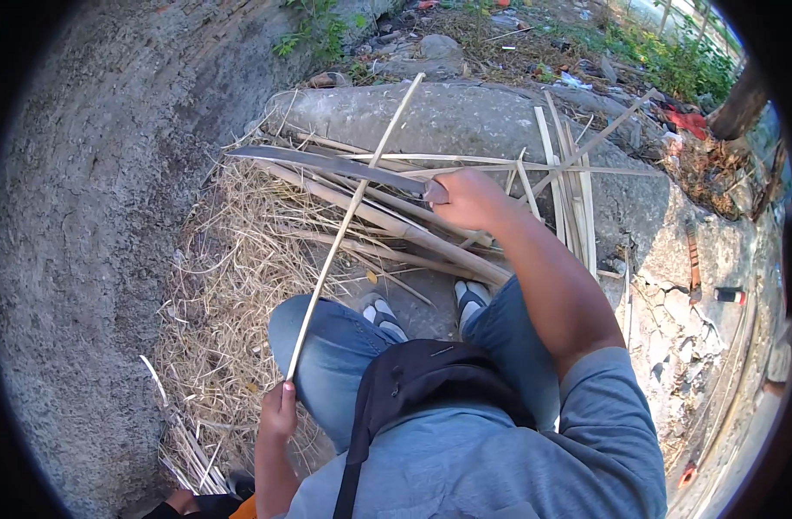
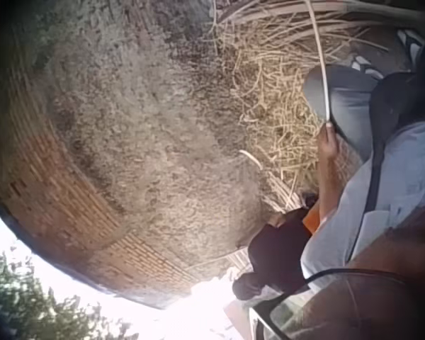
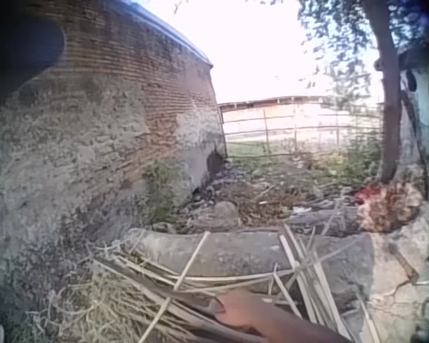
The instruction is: The person trims bamboo strips using a large knife, picks up a wide bamboo piece, and shaves and scrapes it along its length with the knife.
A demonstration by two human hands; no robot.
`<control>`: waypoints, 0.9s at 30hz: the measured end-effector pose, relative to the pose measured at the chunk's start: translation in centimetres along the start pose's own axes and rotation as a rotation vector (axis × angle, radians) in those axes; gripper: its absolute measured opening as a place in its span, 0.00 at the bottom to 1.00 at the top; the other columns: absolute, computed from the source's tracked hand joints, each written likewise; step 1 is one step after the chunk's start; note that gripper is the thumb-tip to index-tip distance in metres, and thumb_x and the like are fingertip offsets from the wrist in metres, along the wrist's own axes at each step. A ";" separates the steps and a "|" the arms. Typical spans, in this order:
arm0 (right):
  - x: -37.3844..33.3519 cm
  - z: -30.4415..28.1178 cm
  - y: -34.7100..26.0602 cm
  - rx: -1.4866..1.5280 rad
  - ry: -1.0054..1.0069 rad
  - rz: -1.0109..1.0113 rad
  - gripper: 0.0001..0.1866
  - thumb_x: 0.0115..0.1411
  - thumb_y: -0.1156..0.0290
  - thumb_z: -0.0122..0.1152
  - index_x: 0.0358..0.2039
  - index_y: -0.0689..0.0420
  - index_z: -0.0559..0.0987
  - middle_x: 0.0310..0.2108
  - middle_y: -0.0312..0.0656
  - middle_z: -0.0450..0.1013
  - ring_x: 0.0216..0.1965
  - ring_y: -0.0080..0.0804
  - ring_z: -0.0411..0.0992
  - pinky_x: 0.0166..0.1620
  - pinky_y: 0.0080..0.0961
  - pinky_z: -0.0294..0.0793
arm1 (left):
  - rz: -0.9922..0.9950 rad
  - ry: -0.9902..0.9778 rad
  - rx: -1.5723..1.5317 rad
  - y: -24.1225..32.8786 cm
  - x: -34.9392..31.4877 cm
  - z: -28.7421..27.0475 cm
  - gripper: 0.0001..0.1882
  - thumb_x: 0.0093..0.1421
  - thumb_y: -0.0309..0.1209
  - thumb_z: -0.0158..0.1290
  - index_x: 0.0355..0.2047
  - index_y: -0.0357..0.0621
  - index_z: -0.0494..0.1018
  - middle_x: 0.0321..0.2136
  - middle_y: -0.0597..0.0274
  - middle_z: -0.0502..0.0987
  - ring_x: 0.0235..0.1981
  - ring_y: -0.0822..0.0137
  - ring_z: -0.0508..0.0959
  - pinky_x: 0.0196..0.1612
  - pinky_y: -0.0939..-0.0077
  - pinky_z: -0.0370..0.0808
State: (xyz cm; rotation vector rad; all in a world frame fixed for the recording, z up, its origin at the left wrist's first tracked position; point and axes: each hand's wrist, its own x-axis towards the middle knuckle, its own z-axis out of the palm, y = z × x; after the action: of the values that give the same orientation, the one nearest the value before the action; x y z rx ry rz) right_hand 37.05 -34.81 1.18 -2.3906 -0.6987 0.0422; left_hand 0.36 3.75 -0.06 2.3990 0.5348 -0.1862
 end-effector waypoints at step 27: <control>0.0 -3.4 8.0 0.287 0.524 0.501 0.17 0.55 0.59 0.68 0.28 0.62 0.78 0.22 0.43 0.74 0.27 0.34 0.71 0.35 0.38 0.68 | 0.068 0.591 0.328 -0.4 7.8 -11.3 0.25 0.73 0.47 0.44 0.29 0.37 0.71 0.17 0.54 0.71 0.18 0.56 0.70 0.25 0.58 0.65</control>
State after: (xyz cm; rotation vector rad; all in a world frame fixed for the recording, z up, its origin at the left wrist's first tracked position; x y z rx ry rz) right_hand 41.53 -42.01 -0.86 -2.1050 0.1463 -0.2481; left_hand 7.23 13.80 6.30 2.7842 0.7277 0.5211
